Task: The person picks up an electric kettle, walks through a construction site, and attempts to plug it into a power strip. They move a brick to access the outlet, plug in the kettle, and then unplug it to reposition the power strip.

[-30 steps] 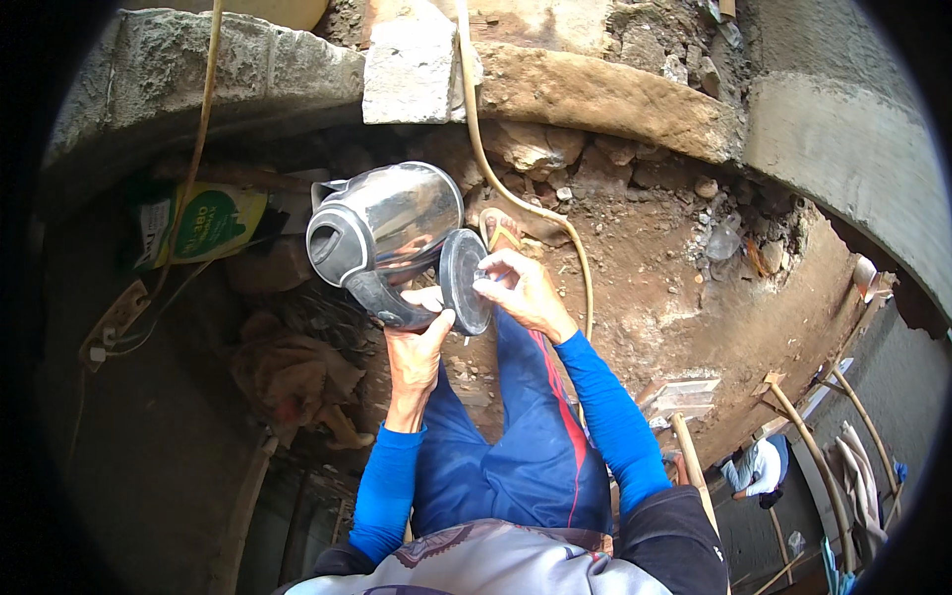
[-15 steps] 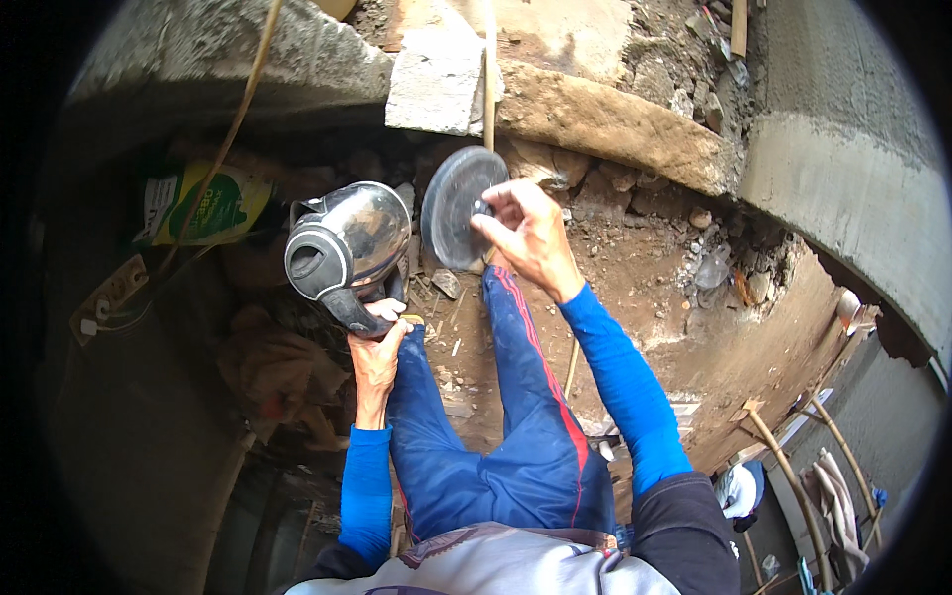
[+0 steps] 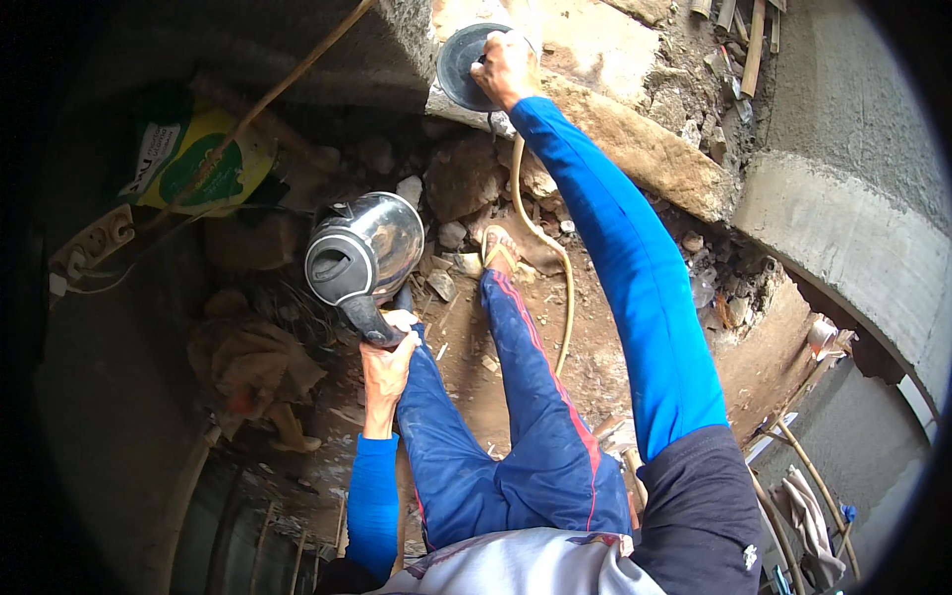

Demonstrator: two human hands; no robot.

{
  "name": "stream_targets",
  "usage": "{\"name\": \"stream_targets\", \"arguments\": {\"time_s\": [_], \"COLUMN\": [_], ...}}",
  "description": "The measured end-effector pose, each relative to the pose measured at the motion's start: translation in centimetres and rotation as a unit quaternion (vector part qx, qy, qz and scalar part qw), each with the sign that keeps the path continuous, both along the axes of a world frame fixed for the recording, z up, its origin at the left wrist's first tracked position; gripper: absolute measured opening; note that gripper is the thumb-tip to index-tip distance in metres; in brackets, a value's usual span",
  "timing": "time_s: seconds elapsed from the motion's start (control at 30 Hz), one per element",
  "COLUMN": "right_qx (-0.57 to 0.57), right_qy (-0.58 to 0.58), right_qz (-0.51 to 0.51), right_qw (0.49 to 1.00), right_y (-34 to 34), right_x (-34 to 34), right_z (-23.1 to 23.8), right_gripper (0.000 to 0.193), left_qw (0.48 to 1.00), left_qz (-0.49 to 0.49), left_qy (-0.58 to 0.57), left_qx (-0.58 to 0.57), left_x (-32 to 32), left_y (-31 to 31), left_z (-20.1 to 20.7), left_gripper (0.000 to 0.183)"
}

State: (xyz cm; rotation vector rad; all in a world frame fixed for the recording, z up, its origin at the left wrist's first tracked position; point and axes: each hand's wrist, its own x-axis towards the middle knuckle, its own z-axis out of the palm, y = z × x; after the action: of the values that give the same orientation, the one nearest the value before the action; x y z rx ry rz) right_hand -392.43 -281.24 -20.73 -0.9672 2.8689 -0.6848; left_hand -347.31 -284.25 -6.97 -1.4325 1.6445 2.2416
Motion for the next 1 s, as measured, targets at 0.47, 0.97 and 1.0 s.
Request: {"name": "stream_targets", "arguments": {"time_s": [0.47, 0.97, 1.0], "right_qx": [-0.103, -0.209, -0.218], "right_qy": [-0.151, -0.328, -0.354], "right_qz": [-0.070, -0.159, -0.145], "right_qw": [0.981, 0.907, 0.898], "right_y": [2.8, 7.6, 7.9], "right_x": [1.2, 11.5, 10.7], "right_z": [-0.3, 16.4, 16.5], "right_gripper": [0.058, 0.029, 0.025], "left_qw": [0.985, 0.949, 0.969], "left_qz": [-0.141, -0.086, -0.073], "left_qy": [0.049, 0.168, 0.152], "left_qx": [-0.092, -0.254, -0.181], "left_x": [-9.9, -26.6, -27.5], "left_y": [-2.6, 5.3, 5.7], "left_z": [0.4, -2.7, -2.6], "left_gripper": [0.013, 0.013, 0.015]}}
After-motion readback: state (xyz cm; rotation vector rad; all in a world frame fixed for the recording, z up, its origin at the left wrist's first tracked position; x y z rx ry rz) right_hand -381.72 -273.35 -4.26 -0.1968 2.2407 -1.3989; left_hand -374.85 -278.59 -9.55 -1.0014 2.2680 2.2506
